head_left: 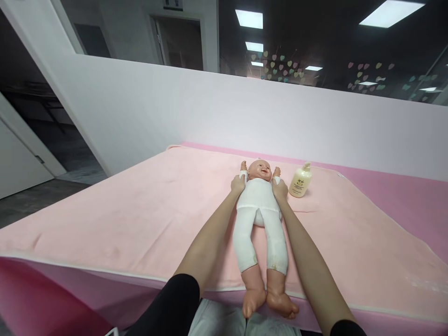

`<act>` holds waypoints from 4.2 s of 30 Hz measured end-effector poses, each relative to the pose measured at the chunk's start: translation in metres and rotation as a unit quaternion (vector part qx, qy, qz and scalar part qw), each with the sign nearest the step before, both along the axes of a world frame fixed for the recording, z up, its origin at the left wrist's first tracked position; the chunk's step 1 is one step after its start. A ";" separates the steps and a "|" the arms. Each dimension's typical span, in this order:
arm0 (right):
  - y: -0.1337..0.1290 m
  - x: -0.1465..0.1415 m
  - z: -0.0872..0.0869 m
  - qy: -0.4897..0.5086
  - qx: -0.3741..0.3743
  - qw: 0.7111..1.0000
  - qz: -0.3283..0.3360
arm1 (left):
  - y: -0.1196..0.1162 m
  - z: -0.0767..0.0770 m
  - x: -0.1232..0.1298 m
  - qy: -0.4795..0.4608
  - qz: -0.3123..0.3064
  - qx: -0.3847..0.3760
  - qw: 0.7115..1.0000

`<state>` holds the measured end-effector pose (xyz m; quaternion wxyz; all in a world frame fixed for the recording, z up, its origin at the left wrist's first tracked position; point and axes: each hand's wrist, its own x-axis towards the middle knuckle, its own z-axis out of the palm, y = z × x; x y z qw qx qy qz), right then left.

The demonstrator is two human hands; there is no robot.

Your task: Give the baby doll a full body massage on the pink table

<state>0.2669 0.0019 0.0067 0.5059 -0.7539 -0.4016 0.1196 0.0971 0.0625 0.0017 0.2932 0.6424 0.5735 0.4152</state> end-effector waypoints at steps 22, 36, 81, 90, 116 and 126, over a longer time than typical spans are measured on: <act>0.009 0.007 0.010 0.020 0.029 0.999 0.007 | 0.016 0.005 0.000 0.014 0.006 -0.001 1.000; -0.054 0.003 0.003 0.085 0.256 0.952 0.145 | -0.027 0.024 -0.046 -0.101 -0.096 0.147 0.979; -0.037 0.009 0.010 -0.081 0.217 0.968 0.091 | -0.036 0.021 -0.030 0.026 -0.170 0.322 0.931; 0.005 0.026 0.033 0.012 0.011 0.999 -0.051 | -0.011 0.041 0.001 0.027 0.018 0.021 0.999; -0.059 0.015 0.001 -0.051 0.236 0.965 0.105 | -0.050 0.012 -0.055 0.009 -0.218 0.315 0.924; 0.006 0.044 0.009 -0.009 0.075 0.997 0.022 | -0.016 0.034 -0.010 0.025 0.010 0.054 0.998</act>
